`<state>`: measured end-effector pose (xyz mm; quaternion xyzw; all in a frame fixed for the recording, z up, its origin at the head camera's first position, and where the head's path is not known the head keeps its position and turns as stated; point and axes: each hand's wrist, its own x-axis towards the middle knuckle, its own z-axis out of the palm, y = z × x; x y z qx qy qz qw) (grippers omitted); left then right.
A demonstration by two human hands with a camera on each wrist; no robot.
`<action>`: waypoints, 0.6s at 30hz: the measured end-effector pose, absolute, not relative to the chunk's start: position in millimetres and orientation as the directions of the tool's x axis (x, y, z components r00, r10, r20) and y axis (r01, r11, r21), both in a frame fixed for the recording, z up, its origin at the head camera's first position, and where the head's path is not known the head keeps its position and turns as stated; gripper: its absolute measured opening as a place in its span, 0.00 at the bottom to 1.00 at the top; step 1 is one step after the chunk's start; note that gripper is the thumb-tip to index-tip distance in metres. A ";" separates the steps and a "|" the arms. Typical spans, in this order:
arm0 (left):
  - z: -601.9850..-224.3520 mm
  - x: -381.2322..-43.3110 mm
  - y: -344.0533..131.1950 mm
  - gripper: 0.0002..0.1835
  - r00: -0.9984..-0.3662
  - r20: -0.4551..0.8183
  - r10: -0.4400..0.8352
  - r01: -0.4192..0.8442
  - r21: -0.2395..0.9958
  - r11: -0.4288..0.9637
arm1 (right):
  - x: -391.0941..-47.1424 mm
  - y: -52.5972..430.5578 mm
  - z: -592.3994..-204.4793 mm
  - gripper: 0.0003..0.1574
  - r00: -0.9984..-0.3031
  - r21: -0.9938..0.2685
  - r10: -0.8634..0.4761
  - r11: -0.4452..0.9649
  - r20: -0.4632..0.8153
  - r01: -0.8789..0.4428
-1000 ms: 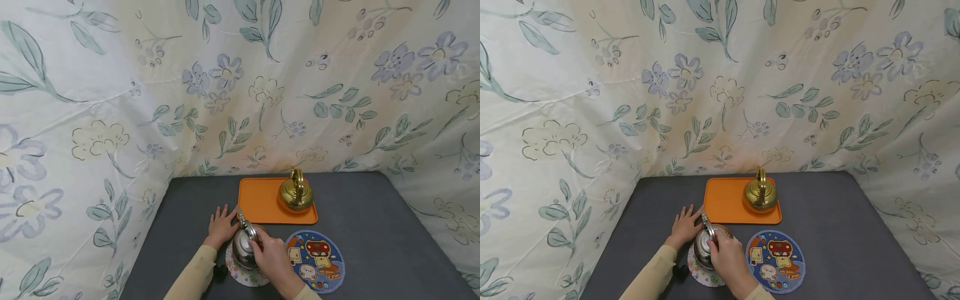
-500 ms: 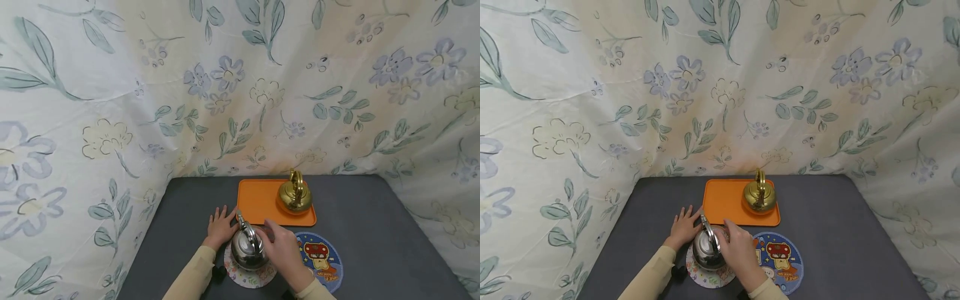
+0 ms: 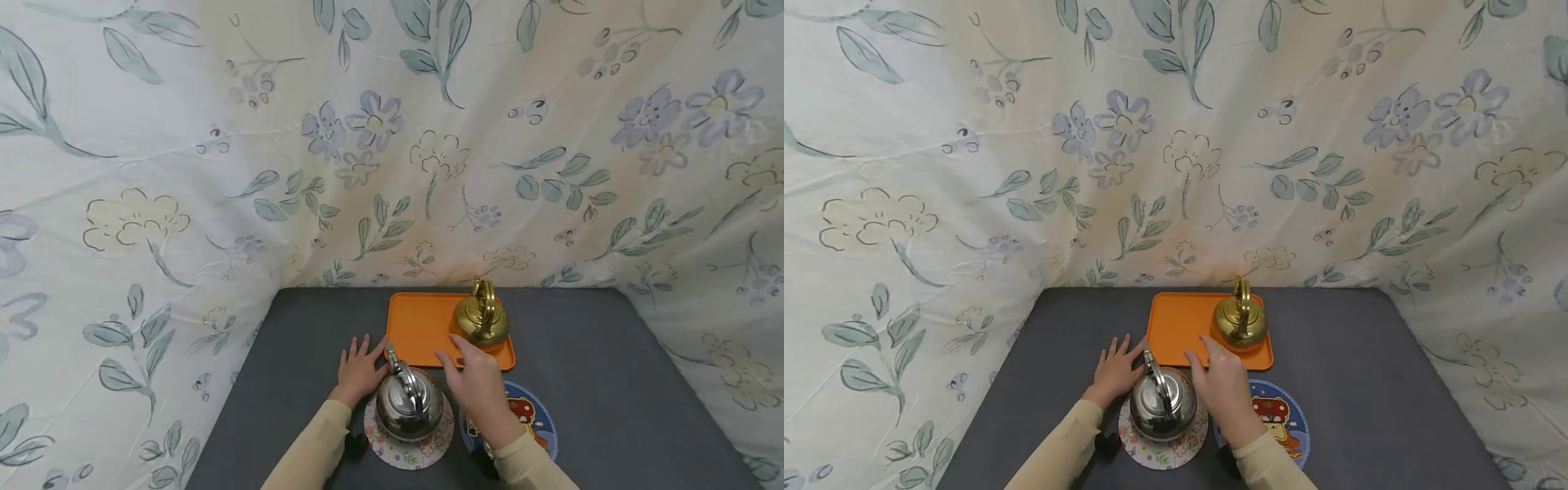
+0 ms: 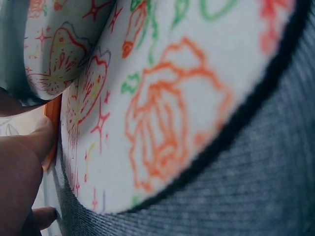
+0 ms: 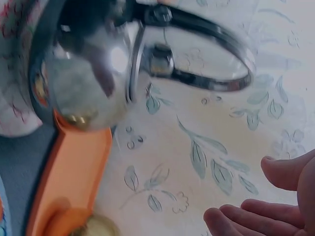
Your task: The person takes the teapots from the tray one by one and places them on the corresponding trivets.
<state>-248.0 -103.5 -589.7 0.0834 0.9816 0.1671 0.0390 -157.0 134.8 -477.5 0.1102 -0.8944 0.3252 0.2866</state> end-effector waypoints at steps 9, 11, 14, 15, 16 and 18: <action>-600.0 -246.0 -105.9 0.36 -0.982 -0.033 0.184 0.165 0.314 0.935 | -170.5 145.2 -467.7 0.33 -0.748 -0.445 0.010 0.809 0.663 -0.384; -602.8 -246.2 -107.0 0.36 -0.982 -0.021 0.189 0.173 0.314 0.933 | -172.4 148.2 -467.6 0.34 -0.747 -0.443 0.026 0.819 0.664 -0.365; -604.8 -246.3 -108.5 0.36 -0.982 -0.011 0.190 0.177 0.314 0.933 | -176.1 152.9 -468.5 0.37 -0.751 -0.438 0.049 0.836 0.659 -0.331; -605.1 -246.2 -109.0 0.36 -0.982 -0.007 0.189 0.178 0.315 0.932 | -177.6 154.7 -468.8 0.38 -0.754 -0.438 0.054 0.840 0.655 -0.320; -605.2 -246.1 -109.0 0.36 -0.982 -0.007 0.188 0.176 0.314 0.933 | -180.1 156.7 -468.6 0.39 -0.758 -0.441 0.061 0.842 0.650 -0.310; -605.2 -245.9 -108.9 0.36 -0.982 -0.006 0.188 0.176 0.315 0.933 | -185.5 160.8 -468.1 0.42 -0.761 -0.446 0.078 0.846 0.644 -0.291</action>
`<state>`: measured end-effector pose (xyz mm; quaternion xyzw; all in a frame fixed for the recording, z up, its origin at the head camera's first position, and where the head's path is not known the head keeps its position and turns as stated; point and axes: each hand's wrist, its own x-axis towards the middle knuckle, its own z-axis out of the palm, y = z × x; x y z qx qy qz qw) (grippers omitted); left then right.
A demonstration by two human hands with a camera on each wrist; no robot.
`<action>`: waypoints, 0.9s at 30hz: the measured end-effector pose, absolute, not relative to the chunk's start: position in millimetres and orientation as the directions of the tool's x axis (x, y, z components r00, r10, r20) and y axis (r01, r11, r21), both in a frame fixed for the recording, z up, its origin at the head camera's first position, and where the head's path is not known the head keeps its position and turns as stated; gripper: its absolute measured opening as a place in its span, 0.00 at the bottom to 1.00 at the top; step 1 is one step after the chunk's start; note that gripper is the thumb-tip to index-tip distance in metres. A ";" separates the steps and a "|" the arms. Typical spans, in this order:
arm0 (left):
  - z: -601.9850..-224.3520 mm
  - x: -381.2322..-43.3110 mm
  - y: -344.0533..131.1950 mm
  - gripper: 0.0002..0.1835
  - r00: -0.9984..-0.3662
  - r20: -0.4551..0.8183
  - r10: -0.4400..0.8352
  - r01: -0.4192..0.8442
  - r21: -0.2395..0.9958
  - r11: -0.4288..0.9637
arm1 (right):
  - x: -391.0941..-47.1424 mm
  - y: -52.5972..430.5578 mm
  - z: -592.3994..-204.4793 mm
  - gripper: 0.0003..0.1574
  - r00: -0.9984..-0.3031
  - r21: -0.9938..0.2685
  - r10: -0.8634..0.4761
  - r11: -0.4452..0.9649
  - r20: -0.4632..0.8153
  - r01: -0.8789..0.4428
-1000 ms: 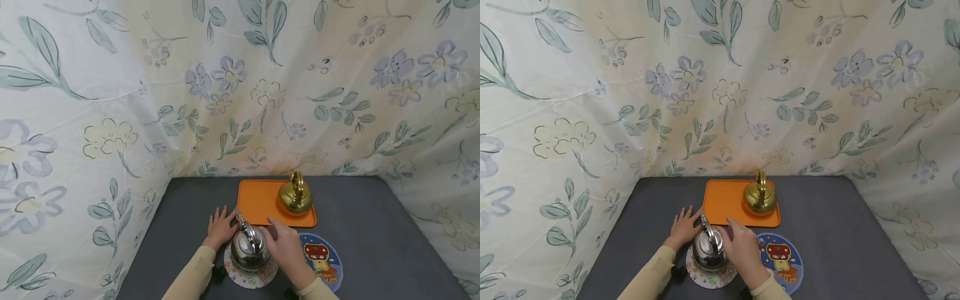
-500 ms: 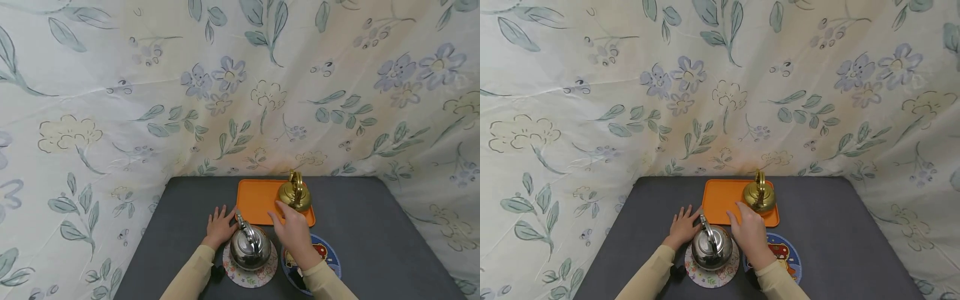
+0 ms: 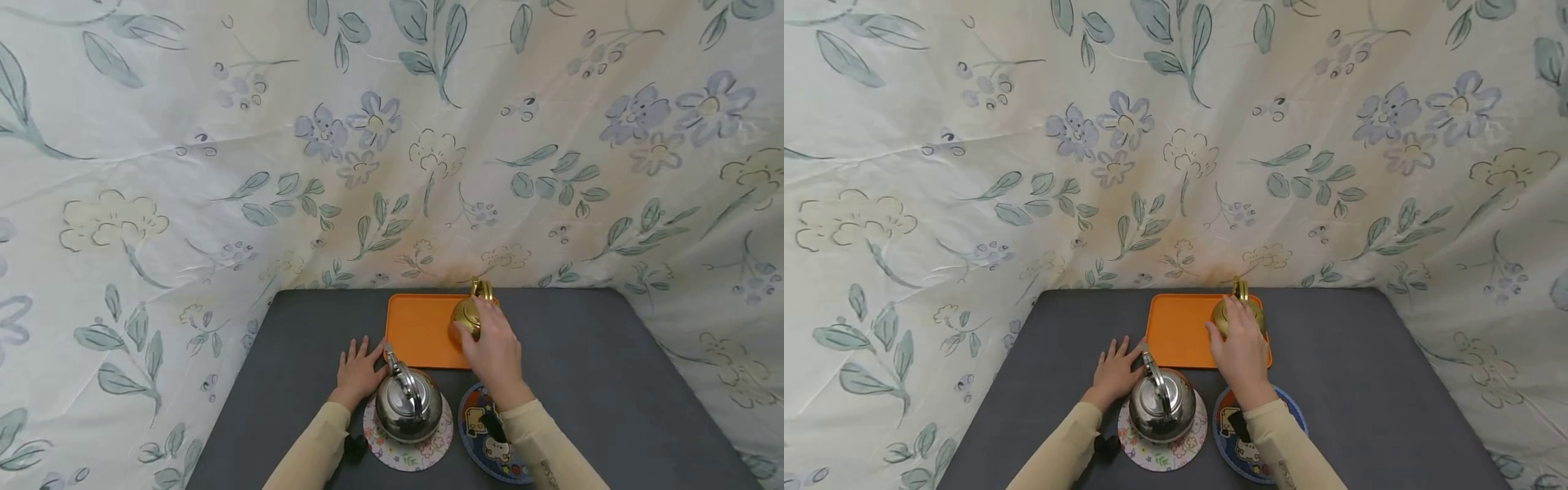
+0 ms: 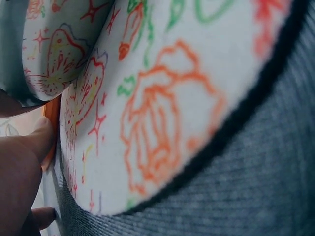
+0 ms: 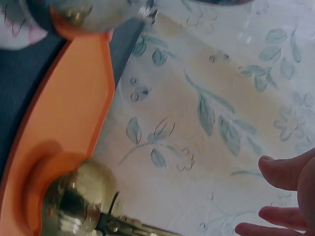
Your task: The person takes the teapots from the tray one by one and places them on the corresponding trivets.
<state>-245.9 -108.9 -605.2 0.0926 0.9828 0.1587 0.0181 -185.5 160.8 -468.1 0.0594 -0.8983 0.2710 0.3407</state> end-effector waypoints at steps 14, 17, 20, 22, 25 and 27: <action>-607.4 -246.6 -110.1 0.36 -0.983 -0.012 0.185 0.172 0.315 0.933 | -218.0 182.8 -464.3 0.50 -0.848 -0.523 0.106 0.824 0.519 -0.217; -605.8 -249.2 -111.7 0.37 -0.982 -0.013 0.190 0.177 0.311 0.934 | -225.1 184.9 -468.7 0.49 -0.884 -0.545 0.118 0.821 0.452 -0.169; -606.5 -251.8 -113.7 0.37 -0.981 -0.015 0.193 0.179 0.310 0.934 | -232.1 186.6 -474.7 0.48 -0.905 -0.564 0.124 0.813 0.407 -0.143; -607.0 -253.7 -114.7 0.36 -0.981 -0.017 0.195 0.180 0.313 0.933 | -236.5 187.4 -478.2 0.47 -0.910 -0.571 0.127 0.810 0.394 -0.133; -607.2 -257.7 -115.8 0.36 -0.980 -0.015 0.201 0.186 0.307 0.933 | -241.7 187.7 -481.2 0.45 -0.914 -0.569 0.137 0.814 0.381 -0.115; -606.6 -260.1 -116.2 0.36 -0.978 -0.013 0.206 0.192 0.310 0.931 | -244.3 187.5 -481.9 0.44 -0.919 -0.559 0.145 0.824 0.367 -0.093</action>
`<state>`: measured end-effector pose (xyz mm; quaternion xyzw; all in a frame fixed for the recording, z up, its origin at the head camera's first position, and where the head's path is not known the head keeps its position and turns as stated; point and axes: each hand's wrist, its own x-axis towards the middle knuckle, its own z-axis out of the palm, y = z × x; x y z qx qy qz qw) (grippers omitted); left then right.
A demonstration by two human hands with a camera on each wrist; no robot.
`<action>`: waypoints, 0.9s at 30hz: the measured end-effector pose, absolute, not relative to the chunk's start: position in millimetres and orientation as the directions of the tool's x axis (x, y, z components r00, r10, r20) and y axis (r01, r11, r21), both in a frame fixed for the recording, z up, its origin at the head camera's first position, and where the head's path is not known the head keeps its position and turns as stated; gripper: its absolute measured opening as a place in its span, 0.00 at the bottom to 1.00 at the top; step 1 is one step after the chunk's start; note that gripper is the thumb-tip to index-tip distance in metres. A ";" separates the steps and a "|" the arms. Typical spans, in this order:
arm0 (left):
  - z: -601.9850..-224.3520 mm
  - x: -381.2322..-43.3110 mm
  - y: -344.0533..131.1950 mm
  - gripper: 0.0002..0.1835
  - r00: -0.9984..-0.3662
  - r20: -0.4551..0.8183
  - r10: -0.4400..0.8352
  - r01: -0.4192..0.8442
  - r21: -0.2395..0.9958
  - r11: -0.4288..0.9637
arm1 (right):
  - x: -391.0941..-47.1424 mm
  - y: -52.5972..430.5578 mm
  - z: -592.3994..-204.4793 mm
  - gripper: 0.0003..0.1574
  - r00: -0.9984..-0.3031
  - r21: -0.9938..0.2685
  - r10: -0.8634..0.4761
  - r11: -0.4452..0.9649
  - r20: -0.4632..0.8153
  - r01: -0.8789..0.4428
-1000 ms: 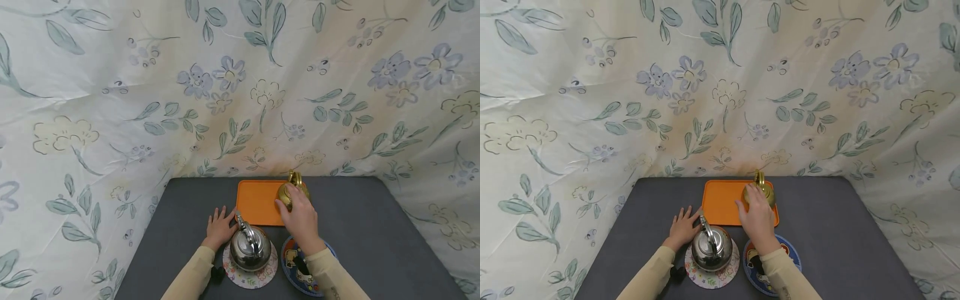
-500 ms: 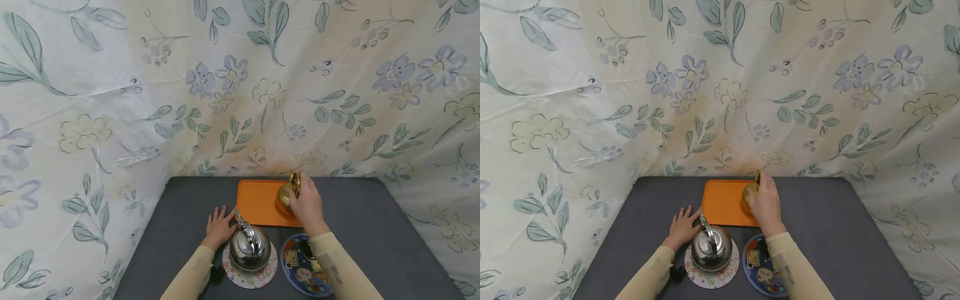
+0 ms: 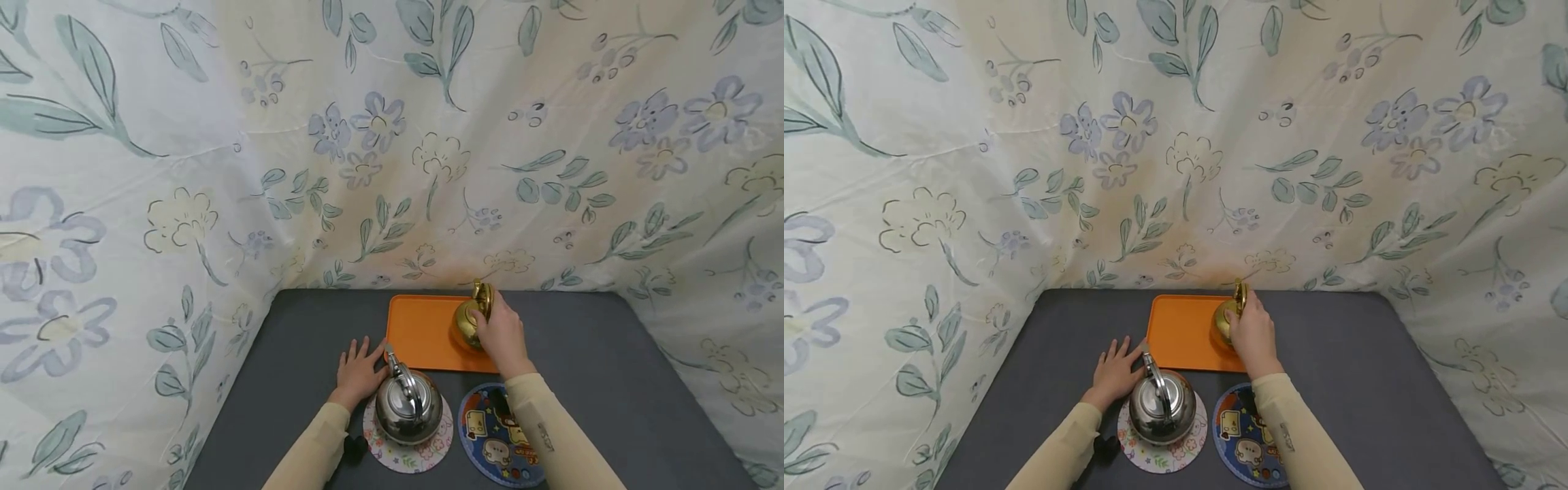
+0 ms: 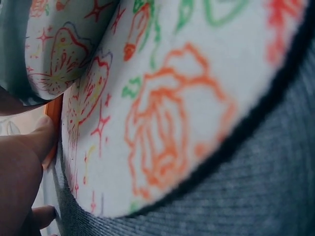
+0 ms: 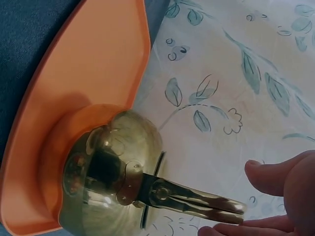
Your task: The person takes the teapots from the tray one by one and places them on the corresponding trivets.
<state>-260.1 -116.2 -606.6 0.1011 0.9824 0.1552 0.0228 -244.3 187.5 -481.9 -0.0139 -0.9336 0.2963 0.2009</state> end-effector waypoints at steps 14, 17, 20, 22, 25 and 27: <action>-602.8 -255.2 -114.1 0.36 -0.980 -0.011 0.201 0.187 0.322 0.928 | -248.5 189.3 -483.1 0.36 -0.944 -0.488 0.168 0.873 0.284 0.008; -601.8 -255.0 -113.5 0.36 -0.979 -0.004 0.202 0.190 0.322 0.928 | -248.7 189.5 -483.5 0.35 -0.943 -0.489 0.176 0.872 0.284 0.016; -601.9 -254.7 -113.0 0.36 -0.980 -0.003 0.200 0.188 0.322 0.928 | -249.4 189.3 -484.3 0.32 -0.936 -0.505 0.188 0.863 0.297 0.013; -602.3 -254.1 -113.0 0.36 -0.980 -0.008 0.197 0.184 0.328 0.927 | -250.2 189.4 -485.1 0.28 -0.930 -0.529 0.202 0.849 0.308 0.009; -602.7 -253.5 -113.4 0.36 -0.981 -0.015 0.195 0.179 0.329 0.927 | -251.6 190.2 -485.7 0.23 -0.921 -0.562 0.221 0.827 0.321 0.003; -602.3 -253.4 -113.5 0.36 -0.981 -0.014 0.194 0.179 0.332 0.926 | -252.3 190.7 -485.5 0.23 -0.919 -0.577 0.230 0.816 0.321 0.003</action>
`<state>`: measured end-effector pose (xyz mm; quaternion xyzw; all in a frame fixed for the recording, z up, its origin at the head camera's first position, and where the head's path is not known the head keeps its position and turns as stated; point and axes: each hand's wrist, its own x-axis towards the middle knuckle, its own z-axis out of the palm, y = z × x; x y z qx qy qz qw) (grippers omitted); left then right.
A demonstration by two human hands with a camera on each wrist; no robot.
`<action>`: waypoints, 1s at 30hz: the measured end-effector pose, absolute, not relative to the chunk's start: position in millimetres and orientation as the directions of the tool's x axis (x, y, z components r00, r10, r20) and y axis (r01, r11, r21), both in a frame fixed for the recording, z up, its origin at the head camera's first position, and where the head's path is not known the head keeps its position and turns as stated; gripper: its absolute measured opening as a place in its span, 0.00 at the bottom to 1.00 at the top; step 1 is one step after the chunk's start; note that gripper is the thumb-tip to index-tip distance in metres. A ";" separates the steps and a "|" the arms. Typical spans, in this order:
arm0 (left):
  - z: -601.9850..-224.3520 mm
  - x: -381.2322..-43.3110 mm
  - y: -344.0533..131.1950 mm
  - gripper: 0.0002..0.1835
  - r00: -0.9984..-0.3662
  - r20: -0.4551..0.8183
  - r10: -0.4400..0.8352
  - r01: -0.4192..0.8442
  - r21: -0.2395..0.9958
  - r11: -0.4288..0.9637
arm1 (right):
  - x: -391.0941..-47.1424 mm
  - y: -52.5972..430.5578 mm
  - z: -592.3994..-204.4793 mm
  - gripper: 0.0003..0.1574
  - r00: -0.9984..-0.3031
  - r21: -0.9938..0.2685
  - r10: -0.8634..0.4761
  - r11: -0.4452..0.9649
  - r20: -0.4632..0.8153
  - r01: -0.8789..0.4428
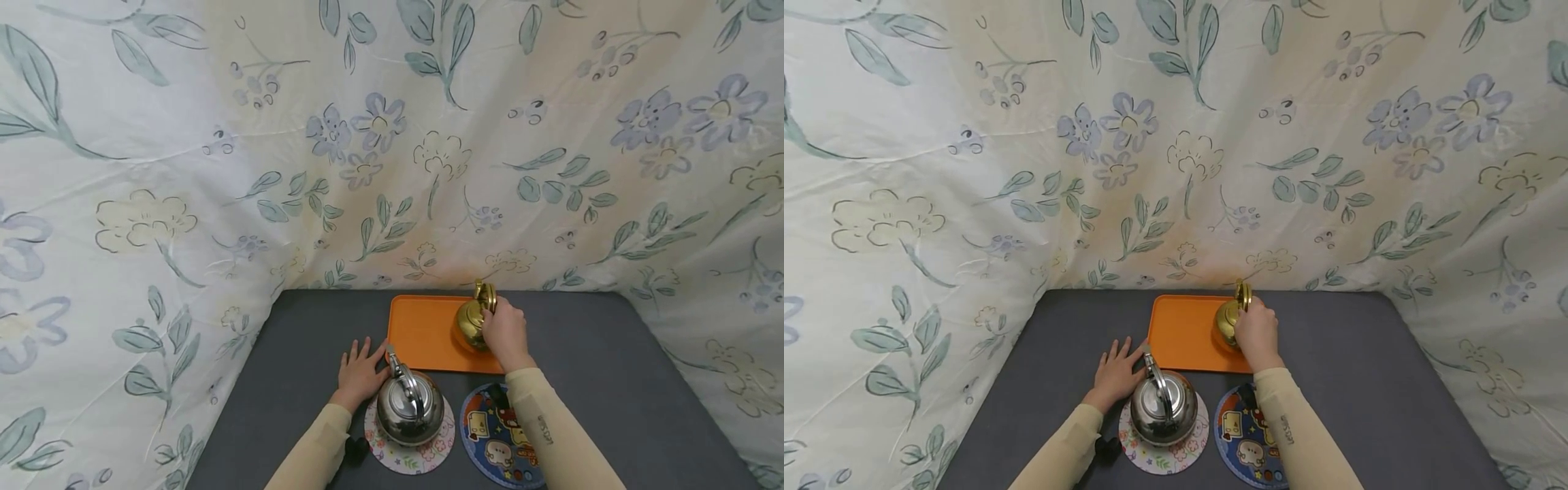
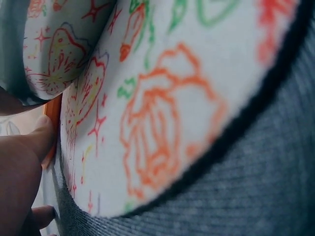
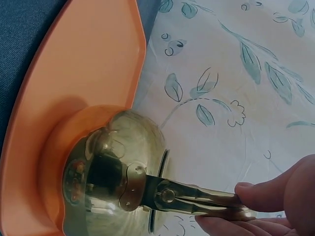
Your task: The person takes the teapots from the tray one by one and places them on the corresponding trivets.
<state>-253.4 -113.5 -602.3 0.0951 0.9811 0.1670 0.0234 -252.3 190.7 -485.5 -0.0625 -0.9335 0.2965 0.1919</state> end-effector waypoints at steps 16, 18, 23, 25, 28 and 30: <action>-606.2 -252.1 -117.6 0.37 -0.979 -0.018 0.201 0.185 0.322 0.929 | -245.1 188.9 -485.4 0.26 -0.920 -0.619 0.268 0.784 0.287 0.035; -606.5 -251.7 -116.4 0.37 -0.980 -0.017 0.198 0.182 0.325 0.928 | -244.1 190.1 -485.3 0.26 -0.919 -0.622 0.265 0.783 0.291 0.029; -607.1 -251.3 -113.9 0.36 -0.982 -0.018 0.189 0.172 0.334 0.927 | -242.2 193.2 -483.2 0.26 -0.921 -0.628 0.254 0.778 0.295 0.013; -608.2 -252.2 -113.1 0.36 -0.982 -0.014 0.186 0.170 0.340 0.925 | -242.2 194.6 -482.6 0.26 -0.921 -0.629 0.246 0.777 0.302 0.002; -609.4 -253.3 -111.6 0.36 -0.984 -0.015 0.179 0.163 0.343 0.925 | -242.4 196.0 -481.2 0.27 -0.918 -0.629 0.239 0.777 0.317 -0.015; -610.1 -254.1 -110.5 0.37 -0.984 -0.009 0.177 0.163 0.343 0.925 | -241.9 196.7 -480.3 0.27 -0.916 -0.627 0.235 0.779 0.324 -0.022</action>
